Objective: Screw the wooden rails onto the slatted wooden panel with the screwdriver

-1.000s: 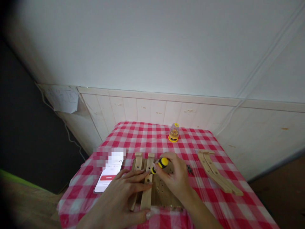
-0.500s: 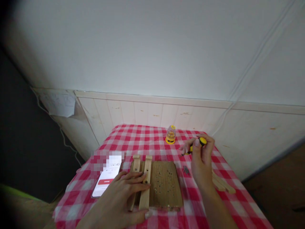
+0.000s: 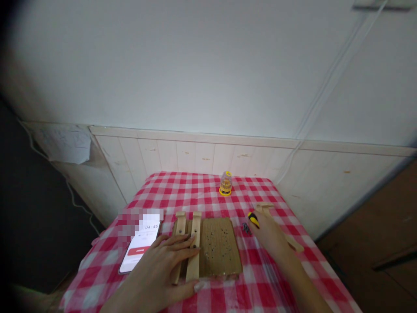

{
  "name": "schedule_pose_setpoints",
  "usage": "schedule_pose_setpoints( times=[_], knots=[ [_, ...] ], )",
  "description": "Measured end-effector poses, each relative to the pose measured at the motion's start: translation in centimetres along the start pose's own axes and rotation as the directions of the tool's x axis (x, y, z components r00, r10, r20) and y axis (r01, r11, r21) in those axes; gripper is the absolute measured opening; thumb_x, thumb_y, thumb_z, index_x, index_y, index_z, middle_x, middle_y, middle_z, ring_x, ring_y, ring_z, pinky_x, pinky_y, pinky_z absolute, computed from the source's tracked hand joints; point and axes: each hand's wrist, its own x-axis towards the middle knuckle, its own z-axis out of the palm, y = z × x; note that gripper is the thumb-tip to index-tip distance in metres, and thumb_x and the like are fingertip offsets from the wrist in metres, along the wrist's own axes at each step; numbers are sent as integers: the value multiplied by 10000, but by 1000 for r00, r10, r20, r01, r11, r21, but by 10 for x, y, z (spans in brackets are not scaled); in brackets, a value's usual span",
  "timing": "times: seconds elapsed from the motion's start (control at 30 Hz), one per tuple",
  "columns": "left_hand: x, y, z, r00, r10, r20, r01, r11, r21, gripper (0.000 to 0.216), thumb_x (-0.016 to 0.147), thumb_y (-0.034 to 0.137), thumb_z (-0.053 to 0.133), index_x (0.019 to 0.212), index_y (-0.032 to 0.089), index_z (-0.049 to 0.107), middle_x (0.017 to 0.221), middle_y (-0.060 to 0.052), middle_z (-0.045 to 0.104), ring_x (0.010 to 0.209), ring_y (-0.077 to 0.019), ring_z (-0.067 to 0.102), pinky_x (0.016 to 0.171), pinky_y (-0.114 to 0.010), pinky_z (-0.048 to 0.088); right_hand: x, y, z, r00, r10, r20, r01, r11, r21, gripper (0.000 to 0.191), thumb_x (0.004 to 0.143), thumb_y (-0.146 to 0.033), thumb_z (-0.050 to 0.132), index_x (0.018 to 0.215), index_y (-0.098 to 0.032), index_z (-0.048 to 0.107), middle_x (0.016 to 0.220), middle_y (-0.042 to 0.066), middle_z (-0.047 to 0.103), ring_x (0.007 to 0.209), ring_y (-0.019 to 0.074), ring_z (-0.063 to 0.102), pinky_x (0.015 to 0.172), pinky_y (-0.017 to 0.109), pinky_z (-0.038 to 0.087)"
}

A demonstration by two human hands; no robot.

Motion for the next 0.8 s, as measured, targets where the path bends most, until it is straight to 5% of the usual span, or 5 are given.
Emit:
schedule_pose_setpoints(
  times=[0.3, 0.8],
  knots=[
    [-1, -6, 6, 1000, -14, 19, 13, 1000, 3, 409, 842, 505, 812, 1143, 228, 812, 1292, -93, 759, 1253, -378, 663, 1026, -512, 547, -4, -27, 10, 957, 183, 223, -129, 964, -234, 152, 944, -172, 581, 890, -146, 721, 898, 161, 798, 822, 275, 758, 668, 308, 453],
    [-1, -9, 8, 1000, 6, 8, -6, 1000, 23, 406, 835, 491, 833, 1135, 218, 818, 1294, -111, 757, 1258, -385, 661, 1050, -517, 530, -12, -55, 5, 953, 234, 195, -145, 911, -385, 177, 966, -157, 579, 1039, -124, 737, 991, 211, 810, 932, 313, 790, 680, 313, 493]
  ],
)
